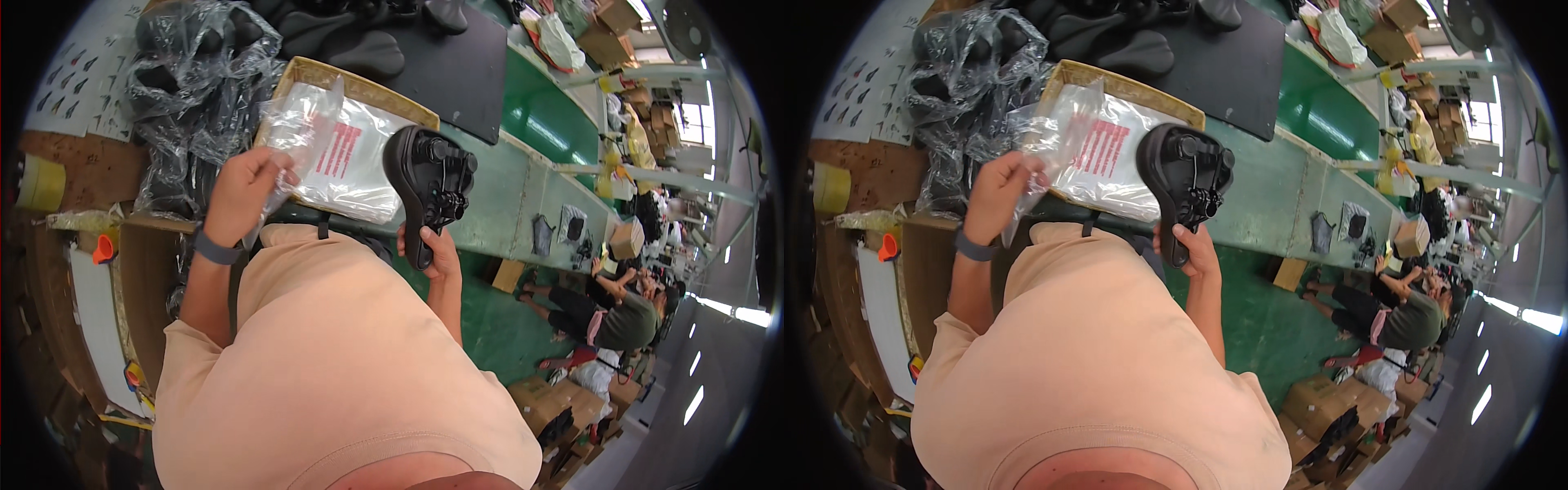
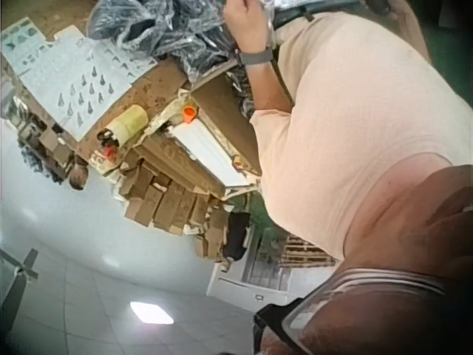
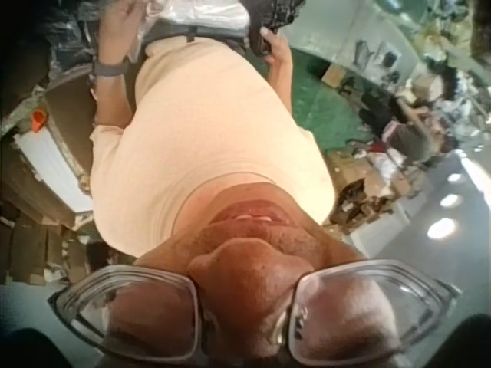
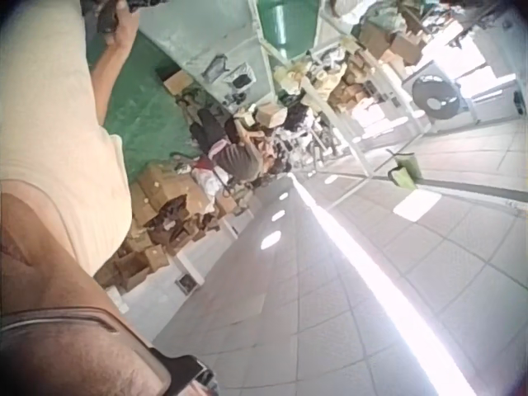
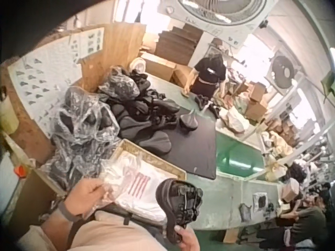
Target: Packaging bicycle seats into plastic bags and placing them in a cardboard box.
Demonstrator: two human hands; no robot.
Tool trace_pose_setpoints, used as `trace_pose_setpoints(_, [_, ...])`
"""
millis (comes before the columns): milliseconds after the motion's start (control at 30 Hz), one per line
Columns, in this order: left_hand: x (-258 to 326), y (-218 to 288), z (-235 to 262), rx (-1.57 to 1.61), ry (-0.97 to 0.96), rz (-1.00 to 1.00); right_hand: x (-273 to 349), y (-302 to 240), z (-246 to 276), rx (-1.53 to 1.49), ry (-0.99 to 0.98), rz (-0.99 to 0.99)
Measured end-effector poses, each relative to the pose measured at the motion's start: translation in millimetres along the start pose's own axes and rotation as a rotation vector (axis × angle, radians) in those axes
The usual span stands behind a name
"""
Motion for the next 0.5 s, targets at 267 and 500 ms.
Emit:
trace_pose_setpoints(267, [12, -73, -41, 0.283, 0.182, -0.026, -66, 15, -179, -0.106, -0.374, -0.300])
trace_pose_setpoints(500, [38, -96, -51, 0.632, -0.173, 0.188, -98, 49, -133, -0.069, -0.131, -0.372])
Point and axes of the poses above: each hand's wrist, its own x-axis away from the middle knuckle, its own z-axis out of the back of the hand, y = z × x, the point moved 10 cm from there along -x, towards the middle knuckle, and after that the axes turned 7 degrees about -y, right-handed, at the moved point
